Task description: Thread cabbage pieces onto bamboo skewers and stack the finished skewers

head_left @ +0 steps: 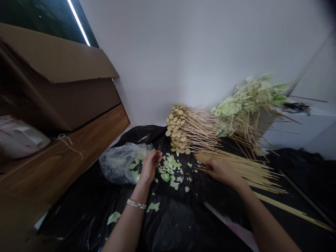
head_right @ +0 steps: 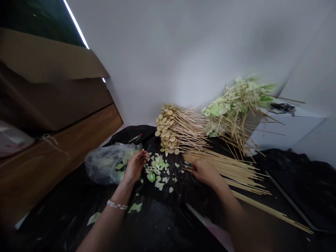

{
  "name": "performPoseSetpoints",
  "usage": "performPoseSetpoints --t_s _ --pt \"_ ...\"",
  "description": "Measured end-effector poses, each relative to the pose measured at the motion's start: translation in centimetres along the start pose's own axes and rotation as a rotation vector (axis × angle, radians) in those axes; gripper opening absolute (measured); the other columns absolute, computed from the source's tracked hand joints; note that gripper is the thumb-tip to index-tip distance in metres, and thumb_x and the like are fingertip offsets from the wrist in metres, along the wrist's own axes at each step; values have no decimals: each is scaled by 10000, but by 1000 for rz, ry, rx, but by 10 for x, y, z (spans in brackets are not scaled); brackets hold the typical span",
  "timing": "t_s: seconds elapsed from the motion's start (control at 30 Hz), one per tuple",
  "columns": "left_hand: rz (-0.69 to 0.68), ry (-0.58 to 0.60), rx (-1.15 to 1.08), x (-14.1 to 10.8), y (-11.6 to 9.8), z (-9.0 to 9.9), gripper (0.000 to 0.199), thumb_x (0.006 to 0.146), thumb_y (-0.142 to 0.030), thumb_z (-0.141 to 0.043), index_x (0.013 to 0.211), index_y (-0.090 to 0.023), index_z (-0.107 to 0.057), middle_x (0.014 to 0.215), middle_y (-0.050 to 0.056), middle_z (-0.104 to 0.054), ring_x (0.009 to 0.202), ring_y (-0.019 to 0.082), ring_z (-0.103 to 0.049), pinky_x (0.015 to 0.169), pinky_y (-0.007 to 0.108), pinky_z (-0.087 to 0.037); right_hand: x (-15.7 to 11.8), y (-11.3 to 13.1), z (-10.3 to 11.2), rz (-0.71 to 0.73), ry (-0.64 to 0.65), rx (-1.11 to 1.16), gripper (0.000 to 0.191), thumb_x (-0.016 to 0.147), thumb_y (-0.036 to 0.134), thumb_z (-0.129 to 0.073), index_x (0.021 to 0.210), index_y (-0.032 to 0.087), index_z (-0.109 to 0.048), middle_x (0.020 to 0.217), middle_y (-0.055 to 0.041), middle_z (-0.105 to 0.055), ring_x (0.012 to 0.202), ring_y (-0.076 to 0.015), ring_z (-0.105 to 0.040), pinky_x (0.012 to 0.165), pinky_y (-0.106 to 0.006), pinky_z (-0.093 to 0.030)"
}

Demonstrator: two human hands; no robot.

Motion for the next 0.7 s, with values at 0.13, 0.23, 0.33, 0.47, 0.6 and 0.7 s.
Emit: performPoseSetpoints --t_s 0.13,0.23,0.33,0.47,0.6,0.7 --pt "-57 -15 151 -2 0 0 285 693 -418 -681 791 -150 -686 723 29 -681 634 110 -606 573 189 -419 4 1 -11 -16 -2 -61 157 804 173 -500 788 161 -656 824 -77 -662 755 -172 -579 624 -265 -286" --pt "-85 1 281 -4 1 -3 294 695 -436 -687 780 -155 -678 720 29 -684 634 122 -605 572 204 -404 6 2 -14 -8 -19 -105 191 835 165 -462 814 151 -652 855 -96 -661 787 -184 -587 648 -274 -300" --pt "-166 46 431 -6 0 -8 288 699 -434 -686 761 -153 -676 698 29 -675 627 133 -589 572 221 -400 7 7 -16 10 -35 -138 209 871 174 -437 876 146 -644 902 -109 -661 823 -191 -590 677 -279 -315" --pt "-286 91 585 -6 2 -13 244 715 -407 -662 730 -164 -670 696 16 -654 610 133 -557 608 248 -424 7 26 -17 69 -141 -211 213 899 149 -408 961 146 -612 939 -105 -653 822 -200 -587 679 -289 -314" --pt "-288 163 757 -5 1 -11 246 755 -408 -619 732 -167 -660 643 4 -616 599 137 -532 592 249 -403 5 50 -19 172 -329 -301 184 898 104 -415 932 162 -587 842 -73 -641 740 -180 -569 648 -287 -294" --pt "-178 399 898 -10 -1 -11 274 740 -430 -653 712 -159 -673 623 -1 -602 584 124 -509 566 234 -371 2 62 -22 245 -403 -304 158 898 104 -433 915 175 -574 784 -45 -614 672 -151 -542 594 -275 -262"
Point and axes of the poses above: each hand's wrist, its own x-axis towards the middle knuckle, its own z-axis out of the back of the hand, y = z × x, the point moved 5 cm from there along x, towards the middle knuckle
